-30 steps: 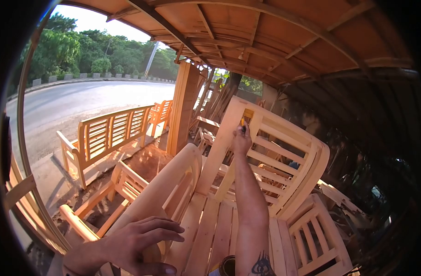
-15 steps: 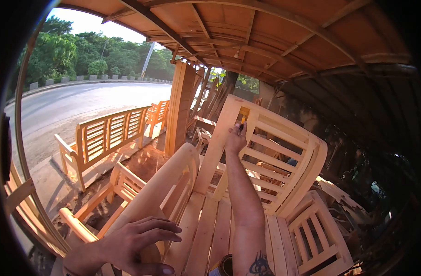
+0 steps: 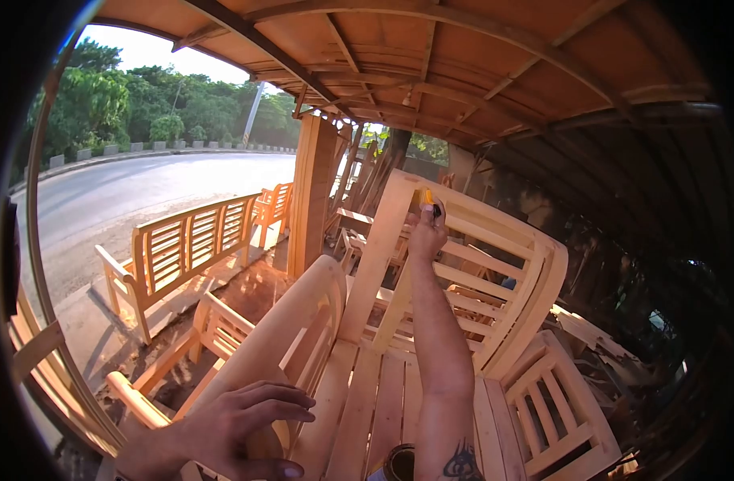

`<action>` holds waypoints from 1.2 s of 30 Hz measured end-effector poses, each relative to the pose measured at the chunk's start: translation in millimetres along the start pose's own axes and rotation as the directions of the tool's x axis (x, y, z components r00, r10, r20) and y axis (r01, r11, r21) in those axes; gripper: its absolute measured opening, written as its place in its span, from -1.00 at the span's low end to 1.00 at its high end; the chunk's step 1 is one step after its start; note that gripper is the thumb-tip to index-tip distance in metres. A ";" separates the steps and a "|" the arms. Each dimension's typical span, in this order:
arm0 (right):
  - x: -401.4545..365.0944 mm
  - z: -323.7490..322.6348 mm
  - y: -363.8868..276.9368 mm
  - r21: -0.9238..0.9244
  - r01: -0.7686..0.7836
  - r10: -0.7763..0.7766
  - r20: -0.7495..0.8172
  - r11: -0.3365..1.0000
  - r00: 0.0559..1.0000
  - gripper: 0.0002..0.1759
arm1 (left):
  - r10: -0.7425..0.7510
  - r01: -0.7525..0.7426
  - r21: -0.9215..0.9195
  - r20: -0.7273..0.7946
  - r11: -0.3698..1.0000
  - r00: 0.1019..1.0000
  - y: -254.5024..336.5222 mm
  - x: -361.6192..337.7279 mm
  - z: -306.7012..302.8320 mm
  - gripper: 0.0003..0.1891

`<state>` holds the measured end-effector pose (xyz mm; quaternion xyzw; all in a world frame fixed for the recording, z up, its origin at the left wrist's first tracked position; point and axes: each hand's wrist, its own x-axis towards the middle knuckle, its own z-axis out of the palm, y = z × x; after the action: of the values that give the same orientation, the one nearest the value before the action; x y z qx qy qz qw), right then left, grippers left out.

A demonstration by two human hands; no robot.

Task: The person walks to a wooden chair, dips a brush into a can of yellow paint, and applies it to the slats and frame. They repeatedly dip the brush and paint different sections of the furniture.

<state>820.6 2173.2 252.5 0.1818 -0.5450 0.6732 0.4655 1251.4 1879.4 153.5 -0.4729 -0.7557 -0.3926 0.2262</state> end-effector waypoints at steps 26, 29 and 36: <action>-2.5 -64.7 -2.1 0.376 -0.296 0.315 0.011 0.878 0.949 -0.72 | -0.238 0.237 -0.029 -0.033 0.971 0.971 -5.4 4.7 19.0 -0.39; -9.7 -48.2 16.2 0.323 -0.275 0.297 -0.020 0.906 0.955 -0.70 | -0.308 0.309 0.004 -0.026 0.951 0.951 0.6 9.4 19.8 -0.41; 12.6 -27.9 22.2 0.281 -0.307 0.299 0.070 0.909 0.952 -0.65 | -0.311 0.314 0.077 -0.041 0.946 0.949 -5.6 8.4 20.9 -0.41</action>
<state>803.3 2204.4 239.9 0.1696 -0.4684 0.8071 0.3169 1243.3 1899.4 145.0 -0.3320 -0.8334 -0.3984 0.1912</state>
